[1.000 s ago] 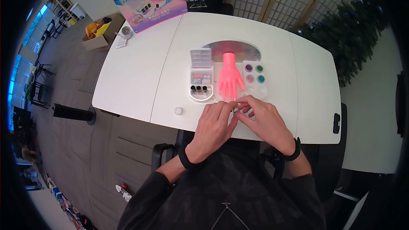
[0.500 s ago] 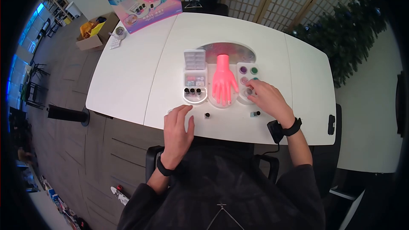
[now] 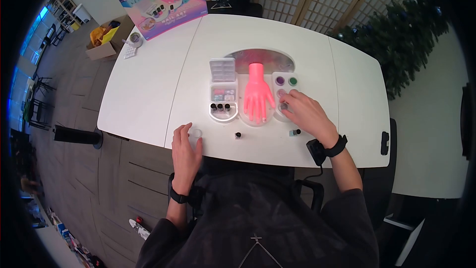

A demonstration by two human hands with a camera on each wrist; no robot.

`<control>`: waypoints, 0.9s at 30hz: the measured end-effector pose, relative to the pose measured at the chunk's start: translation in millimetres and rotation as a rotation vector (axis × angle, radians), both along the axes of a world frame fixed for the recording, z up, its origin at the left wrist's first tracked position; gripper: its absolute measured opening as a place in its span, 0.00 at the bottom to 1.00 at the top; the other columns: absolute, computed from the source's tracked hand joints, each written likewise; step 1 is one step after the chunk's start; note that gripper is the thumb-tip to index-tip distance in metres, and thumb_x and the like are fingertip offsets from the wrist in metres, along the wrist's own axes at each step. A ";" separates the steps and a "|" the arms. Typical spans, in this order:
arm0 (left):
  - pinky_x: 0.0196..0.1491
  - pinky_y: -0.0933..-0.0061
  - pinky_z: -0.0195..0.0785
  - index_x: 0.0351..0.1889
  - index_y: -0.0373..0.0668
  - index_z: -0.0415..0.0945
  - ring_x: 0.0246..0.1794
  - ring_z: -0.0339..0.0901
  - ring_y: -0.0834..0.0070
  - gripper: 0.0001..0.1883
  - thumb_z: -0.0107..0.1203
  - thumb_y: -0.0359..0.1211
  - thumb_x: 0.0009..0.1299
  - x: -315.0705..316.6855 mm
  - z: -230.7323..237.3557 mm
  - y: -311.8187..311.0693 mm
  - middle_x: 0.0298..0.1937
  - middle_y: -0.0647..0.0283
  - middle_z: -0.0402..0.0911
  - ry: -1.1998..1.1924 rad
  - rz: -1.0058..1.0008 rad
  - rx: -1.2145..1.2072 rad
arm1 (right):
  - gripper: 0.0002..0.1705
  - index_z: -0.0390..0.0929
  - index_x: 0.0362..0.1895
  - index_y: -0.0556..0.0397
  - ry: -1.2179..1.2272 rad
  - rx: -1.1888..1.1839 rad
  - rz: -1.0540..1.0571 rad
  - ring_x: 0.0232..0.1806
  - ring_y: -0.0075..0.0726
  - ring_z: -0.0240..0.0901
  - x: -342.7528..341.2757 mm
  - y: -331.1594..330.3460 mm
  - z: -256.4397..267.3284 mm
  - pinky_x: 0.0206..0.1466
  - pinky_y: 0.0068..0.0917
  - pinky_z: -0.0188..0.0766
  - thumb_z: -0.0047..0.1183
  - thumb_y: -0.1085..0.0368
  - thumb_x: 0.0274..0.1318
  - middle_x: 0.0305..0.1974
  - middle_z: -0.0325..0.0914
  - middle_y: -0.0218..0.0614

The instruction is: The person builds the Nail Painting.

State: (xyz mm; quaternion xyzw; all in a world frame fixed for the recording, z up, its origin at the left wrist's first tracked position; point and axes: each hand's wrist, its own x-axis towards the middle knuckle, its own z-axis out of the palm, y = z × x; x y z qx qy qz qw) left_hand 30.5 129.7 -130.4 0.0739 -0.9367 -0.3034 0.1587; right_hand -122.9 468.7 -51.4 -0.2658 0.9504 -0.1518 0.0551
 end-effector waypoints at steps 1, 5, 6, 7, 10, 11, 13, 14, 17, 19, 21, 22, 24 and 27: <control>0.62 0.53 0.71 0.68 0.37 0.72 0.61 0.77 0.50 0.27 0.64 0.27 0.72 -0.7 -3.1 -0.9 0.64 0.48 0.76 -0.020 -0.005 0.028 | 0.13 0.81 0.52 0.53 -0.008 0.001 0.007 0.48 0.53 0.82 -0.9 0.0 -1.8 0.52 0.46 0.79 0.59 0.62 0.66 0.45 0.78 0.41; 0.62 0.53 0.71 0.67 0.37 0.73 0.60 0.76 0.50 0.26 0.64 0.27 0.72 -2.5 -9.0 -0.5 0.62 0.49 0.77 -0.033 -0.009 0.015 | 0.10 0.84 0.48 0.55 0.018 -0.021 0.029 0.47 0.53 0.83 0.2 -4.0 -1.1 0.49 0.48 0.82 0.59 0.66 0.66 0.44 0.80 0.43; 0.61 0.53 0.71 0.66 0.37 0.73 0.59 0.76 0.50 0.25 0.64 0.27 0.72 -3.3 -9.1 -0.5 0.61 0.50 0.78 -0.033 -0.012 0.000 | 0.10 0.84 0.48 0.55 0.017 -0.022 0.030 0.47 0.53 0.83 -0.7 -3.0 -3.2 0.49 0.48 0.82 0.59 0.66 0.66 0.44 0.80 0.43; 0.61 0.52 0.70 0.66 0.37 0.74 0.58 0.76 0.50 0.24 0.64 0.26 0.72 -4.0 -9.1 -0.4 0.59 0.50 0.79 -0.033 -0.015 -0.015 | 0.10 0.85 0.49 0.55 0.019 -0.034 0.037 0.46 0.54 0.82 -2.0 -1.2 -6.7 0.50 0.48 0.80 0.59 0.65 0.66 0.44 0.79 0.42; 0.61 0.53 0.70 0.64 0.36 0.75 0.58 0.76 0.50 0.22 0.63 0.26 0.72 -4.2 -7.7 -1.3 0.57 0.51 0.80 -0.042 -0.037 -0.042 | 0.11 0.86 0.48 0.55 0.023 -0.083 0.042 0.44 0.54 0.82 -0.9 1.3 -10.7 0.50 0.47 0.79 0.60 0.66 0.65 0.43 0.79 0.43; 0.61 0.53 0.70 0.64 0.36 0.75 0.58 0.76 0.50 0.22 0.63 0.26 0.72 -4.6 -8.0 -1.5 0.57 0.51 0.80 -0.044 -0.037 -0.043 | 0.10 0.87 0.48 0.55 0.029 -0.120 0.039 0.44 0.54 0.82 0.0 1.5 -11.3 0.50 0.47 0.79 0.60 0.67 0.65 0.42 0.79 0.43; 0.61 0.53 0.70 0.63 0.36 0.75 0.59 0.76 0.50 0.22 0.64 0.26 0.72 -5.0 -8.7 -1.4 0.57 0.51 0.80 -0.039 -0.023 -0.007 | 0.09 0.86 0.46 0.56 0.046 -0.113 0.041 0.44 0.55 0.82 2.4 -1.4 -10.2 0.50 0.47 0.80 0.61 0.68 0.64 0.43 0.80 0.44; 0.61 0.53 0.70 0.63 0.36 0.75 0.59 0.76 0.50 0.22 0.64 0.26 0.72 -5.2 -8.0 -1.3 0.57 0.51 0.80 -0.039 -0.026 -0.008 | 0.07 0.86 0.43 0.58 0.064 -0.107 0.042 0.45 0.56 0.83 4.2 -2.6 -9.8 0.49 0.48 0.81 0.62 0.70 0.62 0.44 0.82 0.44; 0.62 0.53 0.71 0.63 0.36 0.75 0.59 0.77 0.50 0.22 0.64 0.25 0.72 -5.9 -6.2 -0.1 0.56 0.51 0.80 -0.034 -0.027 0.008 | 0.08 0.86 0.44 0.57 0.098 -0.047 0.015 0.44 0.56 0.83 6.8 -3.1 -10.8 0.50 0.48 0.80 0.62 0.70 0.62 0.44 0.83 0.44; 0.58 0.56 0.75 0.62 0.35 0.76 0.56 0.80 0.51 0.21 0.66 0.24 0.71 -6.4 -2.0 2.2 0.55 0.50 0.81 0.010 -0.011 0.089 | 0.11 0.86 0.48 0.57 0.129 -0.079 0.018 0.43 0.55 0.82 5.7 -0.3 -10.5 0.50 0.46 0.79 0.63 0.67 0.63 0.44 0.84 0.44; 0.56 0.57 0.77 0.61 0.35 0.76 0.54 0.81 0.52 0.21 0.67 0.23 0.70 -8.6 10.3 11.5 0.55 0.51 0.81 0.061 -0.058 0.152 | 0.14 0.87 0.51 0.56 0.160 -0.113 0.022 0.43 0.55 0.82 4.7 5.2 -6.2 0.50 0.45 0.78 0.63 0.65 0.64 0.44 0.84 0.44; 0.53 0.59 0.79 0.60 0.35 0.77 0.52 0.82 0.53 0.21 0.68 0.23 0.69 -8.4 22.2 19.3 0.55 0.51 0.81 0.105 -0.095 0.216 | 0.15 0.86 0.52 0.56 0.203 -0.195 -0.015 0.42 0.53 0.83 5.6 8.1 1.0 0.49 0.44 0.79 0.64 0.64 0.65 0.43 0.85 0.43; 0.49 0.64 0.81 0.58 0.37 0.78 0.49 0.83 0.57 0.20 0.69 0.21 0.69 -12.1 45.1 39.3 0.56 0.53 0.81 0.175 -0.205 0.203 | 0.16 0.86 0.53 0.56 0.243 -0.278 -0.044 0.41 0.51 0.83 12.4 4.7 23.0 0.49 0.42 0.79 0.64 0.63 0.65 0.42 0.86 0.43; 0.48 0.67 0.80 0.59 0.37 0.80 0.46 0.83 0.65 0.22 0.69 0.19 0.66 -22.7 62.1 74.3 0.54 0.55 0.82 0.229 -0.347 0.292 | 0.17 0.85 0.54 0.59 -0.027 -0.367 -0.074 0.39 0.42 0.84 38.8 -1.9 54.2 0.47 0.36 0.80 0.65 0.63 0.66 0.39 0.86 0.41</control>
